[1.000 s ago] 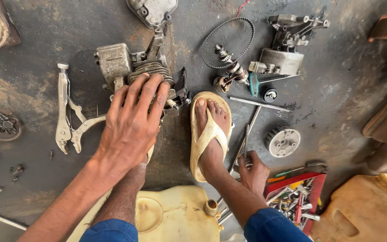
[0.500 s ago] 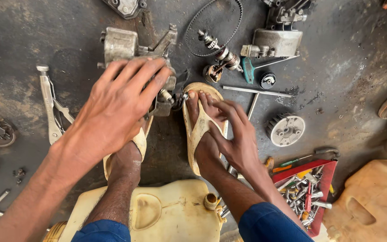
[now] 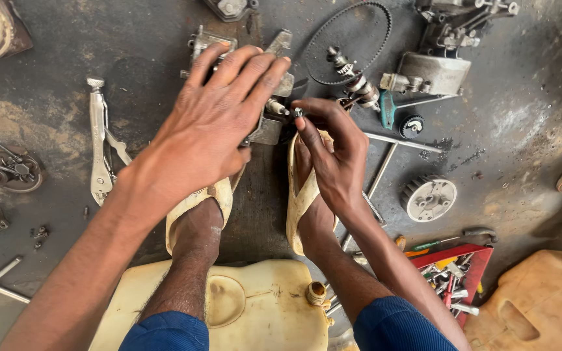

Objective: The person sits on the workshop floor assembling a small engine, fitting the crankcase and cylinder components together by hand and tightening fasteners with a socket wrench and screwdriver. They align parts, insert bolts, and manipulate the crankshaft and engine housing among other engine parts laid out on the floor.

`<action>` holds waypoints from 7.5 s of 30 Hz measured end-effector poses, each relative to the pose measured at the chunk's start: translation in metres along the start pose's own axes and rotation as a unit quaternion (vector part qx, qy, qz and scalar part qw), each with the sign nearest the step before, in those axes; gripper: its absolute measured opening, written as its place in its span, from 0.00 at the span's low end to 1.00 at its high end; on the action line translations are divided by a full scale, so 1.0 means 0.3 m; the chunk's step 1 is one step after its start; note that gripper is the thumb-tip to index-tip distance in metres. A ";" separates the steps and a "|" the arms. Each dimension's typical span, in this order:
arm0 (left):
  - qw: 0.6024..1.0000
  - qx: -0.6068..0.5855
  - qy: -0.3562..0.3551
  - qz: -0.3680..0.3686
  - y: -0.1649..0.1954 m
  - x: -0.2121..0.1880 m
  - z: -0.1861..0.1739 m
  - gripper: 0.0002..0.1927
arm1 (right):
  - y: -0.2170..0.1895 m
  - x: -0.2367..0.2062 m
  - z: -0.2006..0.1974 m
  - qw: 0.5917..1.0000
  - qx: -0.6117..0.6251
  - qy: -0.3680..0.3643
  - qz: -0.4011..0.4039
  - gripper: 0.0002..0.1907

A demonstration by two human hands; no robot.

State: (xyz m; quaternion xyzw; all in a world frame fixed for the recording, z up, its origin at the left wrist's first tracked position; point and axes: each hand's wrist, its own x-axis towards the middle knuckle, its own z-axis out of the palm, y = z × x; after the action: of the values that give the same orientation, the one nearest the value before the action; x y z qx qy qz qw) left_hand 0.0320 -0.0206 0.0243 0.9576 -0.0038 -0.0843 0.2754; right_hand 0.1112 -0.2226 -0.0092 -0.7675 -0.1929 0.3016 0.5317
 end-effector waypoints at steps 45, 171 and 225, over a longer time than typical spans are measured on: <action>0.963 -0.144 0.224 -0.032 0.002 -0.026 0.116 0.07 | 0.329 -0.520 -0.311 0.869 -0.445 0.018 0.215 0.15; 0.958 -0.131 0.256 0.010 -0.068 -0.081 0.161 0.15 | 0.082 -0.102 0.078 0.972 -0.222 0.052 -0.061 0.01; 0.965 -0.105 0.240 -0.010 -0.065 -0.071 0.166 0.23 | 0.048 -0.060 0.088 0.973 -0.191 0.086 -0.099 0.10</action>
State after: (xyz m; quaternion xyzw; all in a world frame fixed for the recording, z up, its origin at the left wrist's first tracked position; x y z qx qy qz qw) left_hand 0.0020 -0.0291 -0.0242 0.9157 0.0810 0.1448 0.3661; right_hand 0.0799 -0.2204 -0.0246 -0.8551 -0.2754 0.1380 0.4171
